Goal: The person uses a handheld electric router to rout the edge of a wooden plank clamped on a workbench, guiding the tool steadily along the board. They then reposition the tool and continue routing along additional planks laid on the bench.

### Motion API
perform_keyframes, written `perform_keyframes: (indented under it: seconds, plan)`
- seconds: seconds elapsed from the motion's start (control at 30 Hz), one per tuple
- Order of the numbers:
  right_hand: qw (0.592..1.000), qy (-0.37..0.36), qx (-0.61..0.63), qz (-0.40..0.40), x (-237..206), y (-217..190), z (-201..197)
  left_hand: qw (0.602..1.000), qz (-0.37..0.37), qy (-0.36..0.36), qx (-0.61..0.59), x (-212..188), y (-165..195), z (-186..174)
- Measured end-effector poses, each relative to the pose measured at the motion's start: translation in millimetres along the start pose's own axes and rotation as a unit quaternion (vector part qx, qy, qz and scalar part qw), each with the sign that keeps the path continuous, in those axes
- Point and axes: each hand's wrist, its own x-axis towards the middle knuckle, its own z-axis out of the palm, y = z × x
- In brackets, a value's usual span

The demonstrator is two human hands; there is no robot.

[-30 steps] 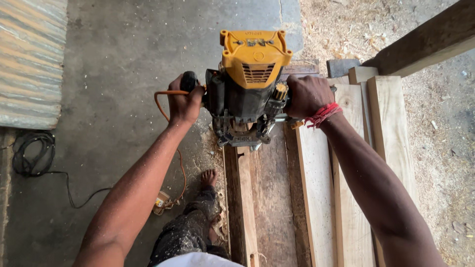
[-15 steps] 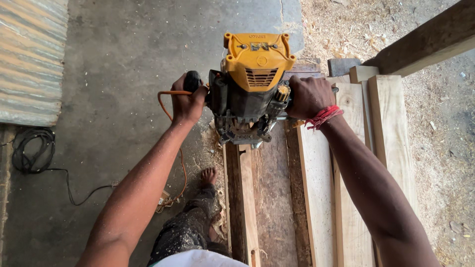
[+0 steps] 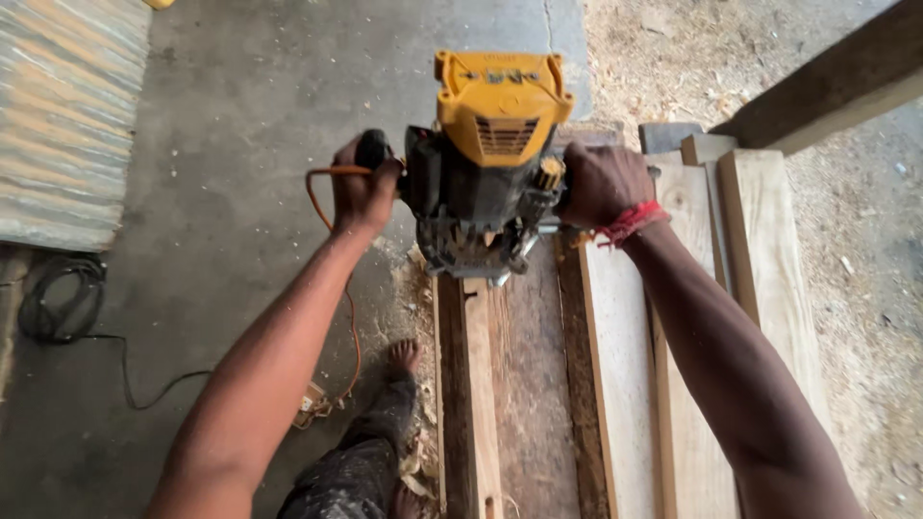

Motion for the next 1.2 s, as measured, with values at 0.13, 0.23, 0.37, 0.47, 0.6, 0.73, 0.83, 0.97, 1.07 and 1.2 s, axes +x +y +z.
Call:
perform_keyframes:
  seconds: [0.13,0.23,0.37,0.47,0.6,0.73,0.83,0.97,1.07,1.2]
  plan:
    - [0.999,-0.043,-0.011,0.024,-1,-3,0,0.999,-0.035,0.001,-0.040,-4,-3,1]
    - [0.997,0.065,-0.007,-0.040,-4,-3,0,1.000,-0.019,0.008,0.002,-5,-4,1]
    - [0.999,0.034,0.003,-0.018,-5,-2,1,1.000,-0.015,0.007,-0.015,-5,-3,0]
    - [0.998,0.065,0.000,-0.024,-3,0,2,1.000,-0.020,0.009,-0.012,-3,-2,1]
    - [0.999,0.045,0.007,-0.016,-1,0,3,1.000,-0.013,0.013,-0.010,-3,-3,0]
    - [0.996,0.076,0.001,-0.036,-2,0,3,1.000,-0.015,0.015,-0.015,-4,-3,0]
    - [0.991,0.116,0.010,-0.067,-3,3,7,0.999,-0.013,0.005,-0.030,-4,-3,0]
    - [0.995,0.088,-0.008,-0.044,1,6,14,1.000,0.002,0.011,0.001,-2,-3,0]
    - [0.996,0.076,-0.006,-0.037,3,8,19,1.000,-0.008,0.011,-0.001,-2,-3,-1]
    - [0.997,0.072,-0.011,-0.036,5,8,18,1.000,-0.004,0.008,-0.014,-1,-5,0]
